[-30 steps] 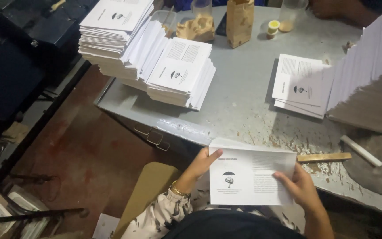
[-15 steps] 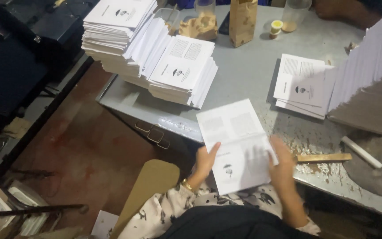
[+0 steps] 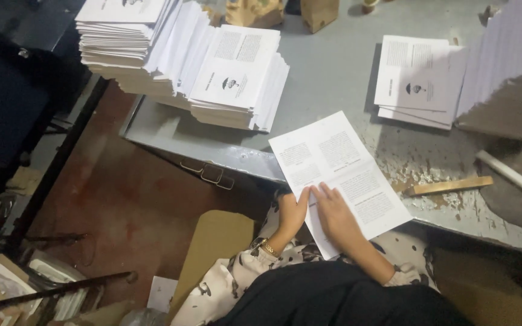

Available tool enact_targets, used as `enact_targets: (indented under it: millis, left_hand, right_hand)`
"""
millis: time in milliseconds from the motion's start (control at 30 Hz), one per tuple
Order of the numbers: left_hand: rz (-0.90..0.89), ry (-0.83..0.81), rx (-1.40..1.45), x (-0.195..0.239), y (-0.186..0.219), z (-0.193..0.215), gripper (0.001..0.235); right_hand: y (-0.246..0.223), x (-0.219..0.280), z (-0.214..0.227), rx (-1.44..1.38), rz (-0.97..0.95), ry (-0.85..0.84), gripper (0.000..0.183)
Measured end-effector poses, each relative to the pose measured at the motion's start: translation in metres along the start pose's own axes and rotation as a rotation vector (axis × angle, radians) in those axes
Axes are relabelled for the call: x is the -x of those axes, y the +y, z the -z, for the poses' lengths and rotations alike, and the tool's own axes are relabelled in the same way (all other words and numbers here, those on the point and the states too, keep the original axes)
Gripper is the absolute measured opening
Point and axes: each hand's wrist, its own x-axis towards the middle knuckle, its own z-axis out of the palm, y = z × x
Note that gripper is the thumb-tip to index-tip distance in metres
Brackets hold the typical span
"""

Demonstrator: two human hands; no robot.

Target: Folding printed sheets of paper and stacking them neatly on a table using a wooden block for creasing.

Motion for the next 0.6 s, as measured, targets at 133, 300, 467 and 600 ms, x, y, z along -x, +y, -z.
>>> enact_targets:
  millis: [133, 300, 467, 600]
  left_hand:
    - [-0.049, -0.003, -0.027, -0.003, -0.055, -0.026, 0.052]
    - [-0.03, -0.034, -0.011, 0.011, -0.028, -0.014, 0.058]
    - [-0.05, -0.041, -0.052, -0.007, -0.056, -0.027, 0.06]
    - [-0.034, -0.058, -0.058, -0.002, -0.053, -0.025, 0.054]
  right_hand:
    - [0.021, -0.014, 0.037, 0.149, -0.11, 0.054, 0.047]
    - [0.015, -0.009, 0.036, 0.269, -0.082, 0.12, 0.046]
    - [0.01, 0.002, 0.009, 0.086, -0.041, 0.034, 0.052]
    - [0.065, -0.017, 0.05, 0.344, -0.16, 0.122, 0.045]
